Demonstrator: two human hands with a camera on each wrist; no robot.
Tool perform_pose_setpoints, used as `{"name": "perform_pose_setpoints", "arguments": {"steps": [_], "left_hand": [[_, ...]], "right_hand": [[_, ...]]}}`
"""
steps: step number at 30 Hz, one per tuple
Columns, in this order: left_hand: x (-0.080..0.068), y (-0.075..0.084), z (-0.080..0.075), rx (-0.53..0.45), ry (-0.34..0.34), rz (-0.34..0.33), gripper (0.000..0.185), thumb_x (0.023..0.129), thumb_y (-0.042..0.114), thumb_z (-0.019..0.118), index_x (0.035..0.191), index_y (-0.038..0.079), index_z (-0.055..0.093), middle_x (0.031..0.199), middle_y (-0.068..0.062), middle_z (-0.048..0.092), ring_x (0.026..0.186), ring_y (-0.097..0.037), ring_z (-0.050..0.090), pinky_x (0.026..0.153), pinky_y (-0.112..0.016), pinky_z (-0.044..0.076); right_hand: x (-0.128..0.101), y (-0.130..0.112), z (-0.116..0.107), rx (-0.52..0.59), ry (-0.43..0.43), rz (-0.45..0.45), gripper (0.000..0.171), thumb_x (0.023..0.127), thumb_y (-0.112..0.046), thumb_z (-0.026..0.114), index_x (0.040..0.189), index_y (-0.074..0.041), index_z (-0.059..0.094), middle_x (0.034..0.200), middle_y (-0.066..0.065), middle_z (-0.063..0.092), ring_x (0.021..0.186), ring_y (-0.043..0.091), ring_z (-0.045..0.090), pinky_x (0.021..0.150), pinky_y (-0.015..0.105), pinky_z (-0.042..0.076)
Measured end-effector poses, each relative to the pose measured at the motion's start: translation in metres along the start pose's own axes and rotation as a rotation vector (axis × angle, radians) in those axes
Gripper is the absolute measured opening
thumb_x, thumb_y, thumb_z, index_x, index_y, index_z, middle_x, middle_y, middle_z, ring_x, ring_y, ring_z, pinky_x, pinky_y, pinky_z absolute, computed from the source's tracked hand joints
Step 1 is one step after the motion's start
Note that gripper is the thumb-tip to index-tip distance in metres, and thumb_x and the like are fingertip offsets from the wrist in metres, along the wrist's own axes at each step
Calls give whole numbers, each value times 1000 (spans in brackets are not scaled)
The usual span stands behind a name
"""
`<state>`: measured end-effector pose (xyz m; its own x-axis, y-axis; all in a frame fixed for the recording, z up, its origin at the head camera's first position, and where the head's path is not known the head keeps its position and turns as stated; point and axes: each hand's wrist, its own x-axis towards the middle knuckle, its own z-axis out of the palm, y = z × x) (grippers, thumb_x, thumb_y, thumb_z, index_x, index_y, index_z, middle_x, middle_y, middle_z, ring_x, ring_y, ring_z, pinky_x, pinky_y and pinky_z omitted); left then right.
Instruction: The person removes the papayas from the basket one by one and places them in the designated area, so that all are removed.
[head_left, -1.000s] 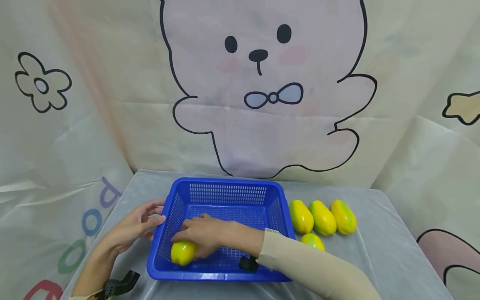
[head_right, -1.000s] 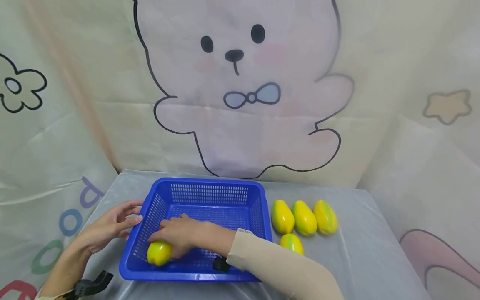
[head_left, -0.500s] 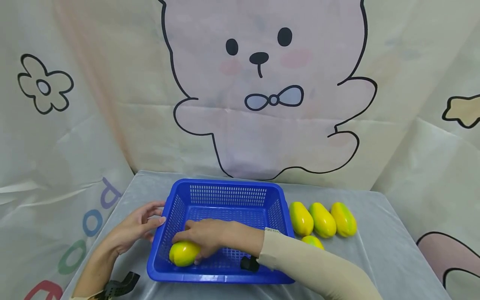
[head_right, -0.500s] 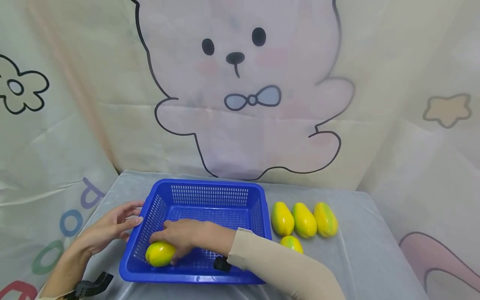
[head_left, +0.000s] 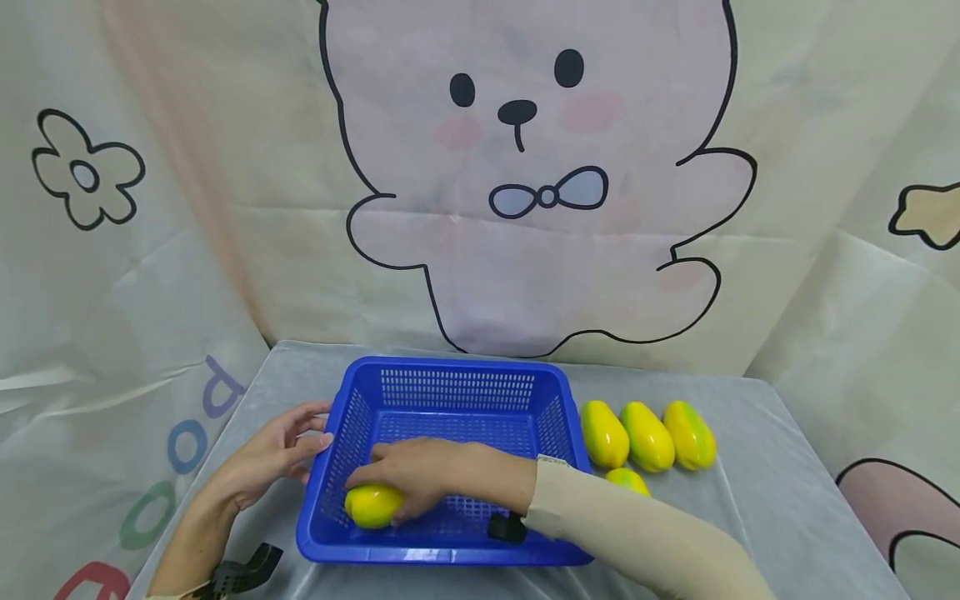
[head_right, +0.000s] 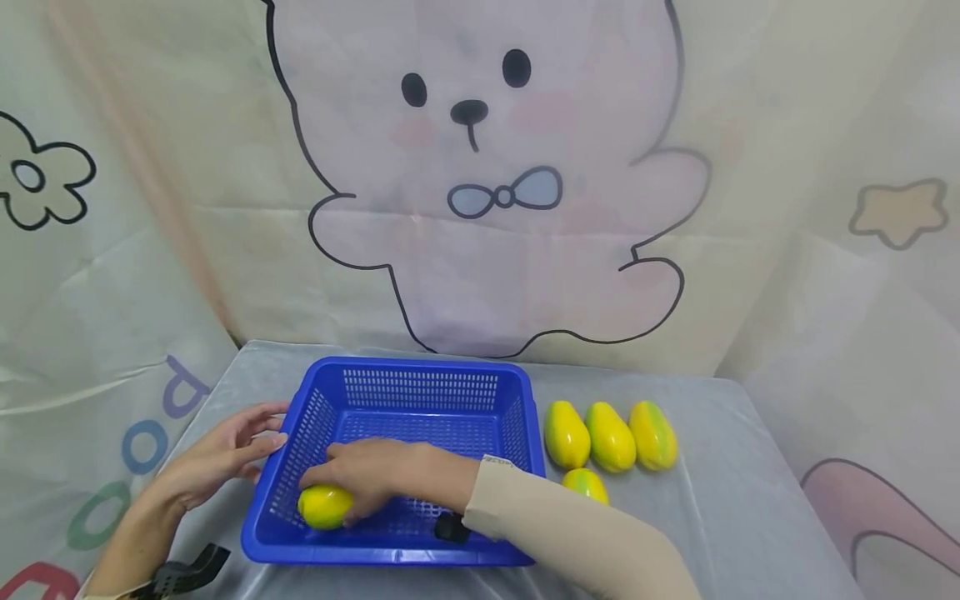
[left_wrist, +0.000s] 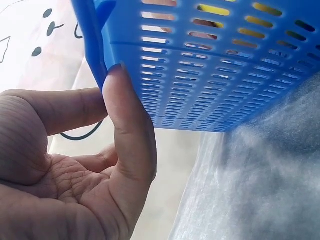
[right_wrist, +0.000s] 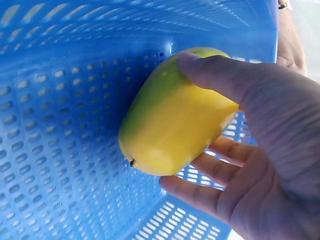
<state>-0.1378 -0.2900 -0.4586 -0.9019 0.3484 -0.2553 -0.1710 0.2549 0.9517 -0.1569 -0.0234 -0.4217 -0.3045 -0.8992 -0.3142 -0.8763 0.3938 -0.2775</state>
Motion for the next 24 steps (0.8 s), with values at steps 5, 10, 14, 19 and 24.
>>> {"name": "perform_pose_setpoints", "arguments": {"steps": [5, 10, 14, 19, 24], "left_hand": [[0, 1, -1, 10, 0, 4, 75, 107, 24, 61, 163, -5, 20, 148, -37, 48, 97, -21, 71, 73, -40, 65], [-2, 2, -4, 22, 13, 7, 74, 107, 23, 61, 162, -5, 21, 148, -38, 47, 99, -22, 70, 72, -40, 65], [-1, 0, -2, 24, 9, 18, 74, 107, 22, 61, 162, -6, 21, 148, -38, 47, 97, -21, 71, 72, -39, 65], [0, -2, 1, 9, 9, 27, 73, 106, 20, 61, 162, -6, 22, 147, -38, 48, 95, -20, 72, 71, -39, 64], [1, -2, 1, 8, 9, 20, 74, 106, 21, 61, 162, -6, 21, 149, -39, 47, 96, -19, 72, 71, -40, 65]], "right_hand": [[-13, 2, -2, 22, 46, 50, 72, 91, -30, 85, 154, -31, 51, 140, 0, 60, 104, 9, 61, 95, 22, 54], [-24, 0, -2, 31, 87, 50, 71, 93, -30, 83, 156, -30, 50, 149, 0, 57, 113, 10, 63, 102, 26, 55], [-35, -2, 0, 51, 108, 48, 71, 92, -32, 83, 156, -30, 50, 147, -2, 59, 115, 8, 63, 102, 25, 55], [-50, -7, 0, 86, 140, 52, 71, 92, -32, 82, 155, -34, 49, 142, -4, 61, 108, 5, 61, 97, 20, 54], [-60, -11, -3, 133, 172, 38, 70, 94, -33, 81, 156, -37, 47, 142, -5, 61, 108, 3, 60, 96, 19, 54]]}}
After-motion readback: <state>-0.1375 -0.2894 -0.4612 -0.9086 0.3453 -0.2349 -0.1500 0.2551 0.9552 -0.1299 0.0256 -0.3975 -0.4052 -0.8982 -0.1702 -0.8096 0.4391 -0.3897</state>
